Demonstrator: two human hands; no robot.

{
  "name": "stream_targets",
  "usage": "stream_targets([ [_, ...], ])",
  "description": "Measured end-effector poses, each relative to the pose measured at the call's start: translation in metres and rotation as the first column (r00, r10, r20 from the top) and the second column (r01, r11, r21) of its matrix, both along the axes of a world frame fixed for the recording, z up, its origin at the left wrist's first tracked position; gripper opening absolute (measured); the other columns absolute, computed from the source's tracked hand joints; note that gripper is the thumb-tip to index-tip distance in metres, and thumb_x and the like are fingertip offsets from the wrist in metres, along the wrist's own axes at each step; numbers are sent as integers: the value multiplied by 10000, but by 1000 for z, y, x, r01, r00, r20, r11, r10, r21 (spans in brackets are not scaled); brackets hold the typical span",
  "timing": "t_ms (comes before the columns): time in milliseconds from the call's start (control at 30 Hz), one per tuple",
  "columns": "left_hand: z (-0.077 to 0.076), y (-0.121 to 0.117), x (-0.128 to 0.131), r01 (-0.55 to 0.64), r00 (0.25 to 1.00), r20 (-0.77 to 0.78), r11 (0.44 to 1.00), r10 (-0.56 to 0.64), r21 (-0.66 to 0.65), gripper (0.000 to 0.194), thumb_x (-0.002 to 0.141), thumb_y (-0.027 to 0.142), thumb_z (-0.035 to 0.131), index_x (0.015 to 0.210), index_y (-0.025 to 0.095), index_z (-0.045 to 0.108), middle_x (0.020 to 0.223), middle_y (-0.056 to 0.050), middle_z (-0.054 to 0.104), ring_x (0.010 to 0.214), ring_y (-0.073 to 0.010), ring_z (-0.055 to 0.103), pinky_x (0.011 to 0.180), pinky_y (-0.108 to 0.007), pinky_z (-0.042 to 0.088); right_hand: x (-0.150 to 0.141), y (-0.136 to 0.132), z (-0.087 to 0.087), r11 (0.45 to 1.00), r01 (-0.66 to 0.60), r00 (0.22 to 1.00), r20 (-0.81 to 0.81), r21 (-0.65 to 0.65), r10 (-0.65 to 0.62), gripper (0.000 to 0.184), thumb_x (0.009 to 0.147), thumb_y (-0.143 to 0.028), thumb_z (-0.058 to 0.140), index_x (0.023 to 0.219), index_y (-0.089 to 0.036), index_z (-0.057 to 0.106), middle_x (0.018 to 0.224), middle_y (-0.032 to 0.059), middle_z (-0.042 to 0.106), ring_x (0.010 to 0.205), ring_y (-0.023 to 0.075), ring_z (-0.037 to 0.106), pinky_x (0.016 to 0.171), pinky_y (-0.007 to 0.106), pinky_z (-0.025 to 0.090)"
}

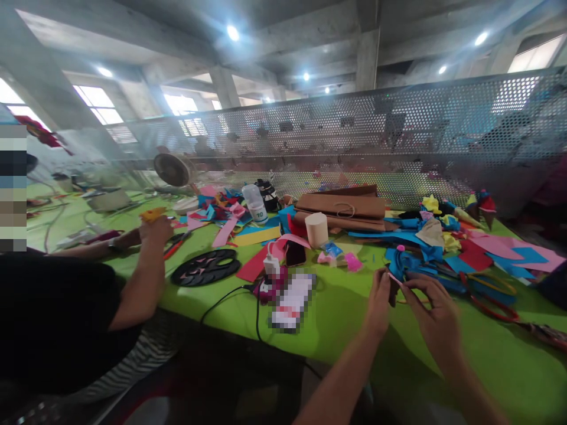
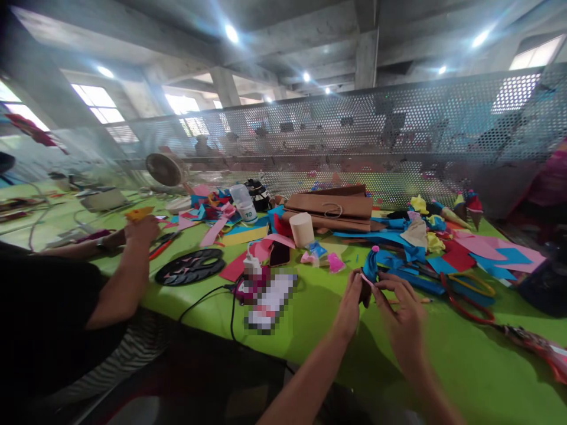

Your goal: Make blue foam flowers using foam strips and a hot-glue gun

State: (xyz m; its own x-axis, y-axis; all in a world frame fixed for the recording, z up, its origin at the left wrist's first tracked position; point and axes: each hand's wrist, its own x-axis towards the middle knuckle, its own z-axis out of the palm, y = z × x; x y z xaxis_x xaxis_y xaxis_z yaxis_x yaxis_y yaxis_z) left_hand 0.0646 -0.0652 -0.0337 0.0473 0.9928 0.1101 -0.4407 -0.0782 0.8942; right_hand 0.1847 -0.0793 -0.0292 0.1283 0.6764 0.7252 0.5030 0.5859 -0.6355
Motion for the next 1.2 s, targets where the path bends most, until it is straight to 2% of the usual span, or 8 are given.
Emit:
stream_targets([
  [167,4,-1,0,10,1000,25,1000,-9,-21,659,792,851,615,936,220,492,685,68,369,585,-101,287,567,-267,237,-1,-3,2,1000,5,1000,2,-17,-5,178,962,-407,672,917,-247,736,1043,80,739,1016,275,717,890,419,542],
  [300,5,-1,0,14,998,69,999,-10,-48,652,767,833,662,924,222,496,699,64,377,598,-104,295,580,-272,229,-1,-8,4,1000,-1,1000,15,-19,1,155,968,-386,670,928,-253,737,1060,80,740,1023,277,719,902,432,541],
  [400,1,-1,-1,12,998,63,999,-9,-49,611,804,806,650,929,224,511,708,55,395,617,-116,325,594,-278,244,-1,-11,6,1000,4,999,45,-15,-3,139,979,-370,661,948,-260,739,1069,80,738,1014,273,721,894,429,544],
  [567,-3,-1,-3,14,999,44,999,-12,-35,588,839,789,623,912,218,503,688,58,381,595,-114,307,578,-283,237,0,-11,5,999,12,996,82,50,-16,101,974,-338,674,948,-263,737,1003,64,729,963,255,714,845,398,554],
  [767,-3,-2,-2,39,993,112,998,-33,-51,585,824,771,656,846,212,485,648,61,391,568,-101,304,563,-271,229,0,-10,6,998,11,995,102,56,-16,90,973,-332,680,939,-266,731,946,41,729,896,231,708,809,377,554],
  [1200,-9,-1,-2,73,987,156,986,-50,-150,622,786,801,665,760,198,517,619,45,441,578,-105,332,585,-277,232,-1,-11,6,999,-43,999,19,-29,44,76,938,-354,719,923,-279,713,893,24,741,831,235,700,742,365,556],
])
